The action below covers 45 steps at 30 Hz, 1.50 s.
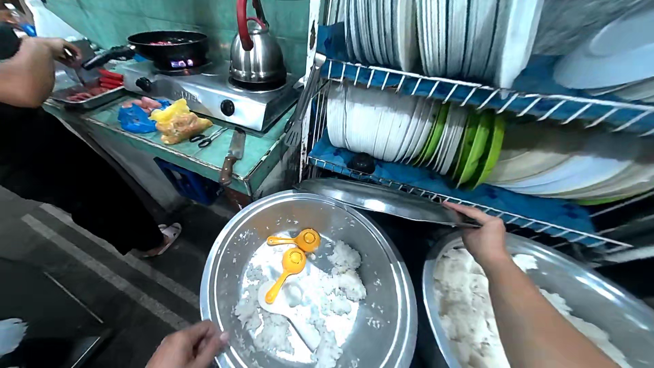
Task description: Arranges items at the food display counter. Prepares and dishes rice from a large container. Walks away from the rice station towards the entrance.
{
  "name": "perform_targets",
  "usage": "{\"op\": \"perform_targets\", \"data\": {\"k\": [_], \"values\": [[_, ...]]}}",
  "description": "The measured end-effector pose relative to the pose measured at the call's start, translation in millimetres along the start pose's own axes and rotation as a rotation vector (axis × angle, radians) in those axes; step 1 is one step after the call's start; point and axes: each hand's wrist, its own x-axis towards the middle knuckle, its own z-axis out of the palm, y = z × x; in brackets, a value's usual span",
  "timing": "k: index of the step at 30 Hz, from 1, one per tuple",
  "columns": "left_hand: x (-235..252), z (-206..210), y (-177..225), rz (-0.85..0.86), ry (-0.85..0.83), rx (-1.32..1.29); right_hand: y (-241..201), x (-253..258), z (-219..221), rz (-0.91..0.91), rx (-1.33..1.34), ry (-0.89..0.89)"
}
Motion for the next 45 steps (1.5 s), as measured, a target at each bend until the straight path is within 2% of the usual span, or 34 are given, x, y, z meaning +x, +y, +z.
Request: {"op": "perform_targets", "data": {"k": [4,9,11,14,17,21,24,27,28,29,31,32,33,35,37,40,42,45], "values": [[52.9,1.6,29.8,0.093,-0.035,0.078,11.3,-12.1,0.0,0.085,-0.120,-0.135],[145.2,30.4,61.6,0.078,-0.330,0.297,-14.7,-27.6,1.3,0.252,-0.261,-0.262],[180.2,52.8,66.6,0.042,-0.379,0.398,-32.2,-30.6,-0.6,0.322,-0.299,-0.298],[216.0,80.9,72.4,-0.124,-0.399,0.482,-48.5,-37.5,-2.4,0.332,-0.358,-0.360],[233.1,98.1,66.6,-0.217,-0.388,0.476,-93.0,-56.2,5.3,0.219,-0.410,-0.280],[239.4,115.8,53.9,-0.235,-0.381,0.500,-178.4,-100.6,62.3,0.028,-0.415,-0.309],[245.5,111.8,46.9,-0.204,-0.384,0.510,-196.0,-107.5,93.2,-0.115,-0.464,-0.177],[251.7,105.4,37.3,-0.160,-0.343,0.440,-203.2,-106.6,101.8,-0.205,-0.400,-0.070],[250.9,101.9,39.2,-0.167,-0.324,0.406,-209.3,-112.2,104.2,-0.186,-0.366,-0.123],[248.8,95.5,45.3,-0.181,-0.306,0.375,-219.2,-119.5,106.0,-0.113,-0.341,-0.307],[241.9,79.0,63.2,-0.205,-0.273,0.349,-238.1,-127.0,116.5,0.120,-0.316,-0.961],[238.2,70.7,71.3,-0.202,-0.246,0.358,-238.2,-133.2,130.4,0.182,-0.312,-1.220],[235.3,62.6,77.1,-0.184,-0.219,0.368,-235.8,-142.5,144.9,0.221,-0.311,-1.401],[227.1,45.3,85.4,-0.125,-0.196,0.388,-230.9,-159.8,168.5,0.231,-0.332,-1.605],[216.9,31.1,88.1,-0.083,-0.207,0.389,-226.6,-172.3,186.5,0.210,-0.349,-1.655],[202.8,19.5,80.5,-0.081,-0.250,0.360,-215.9,-180.8,202.5,0.235,-0.310,-1.620],[199.5,17.9,69.5,-0.104,-0.276,0.342,-204.2,-179.0,204.9,0.268,-0.242,-1.531],[198.8,16.5,57.6,-0.148,-0.311,0.363,-200.2,-150.9,184.5,0.320,-0.248,-1.402]]}}
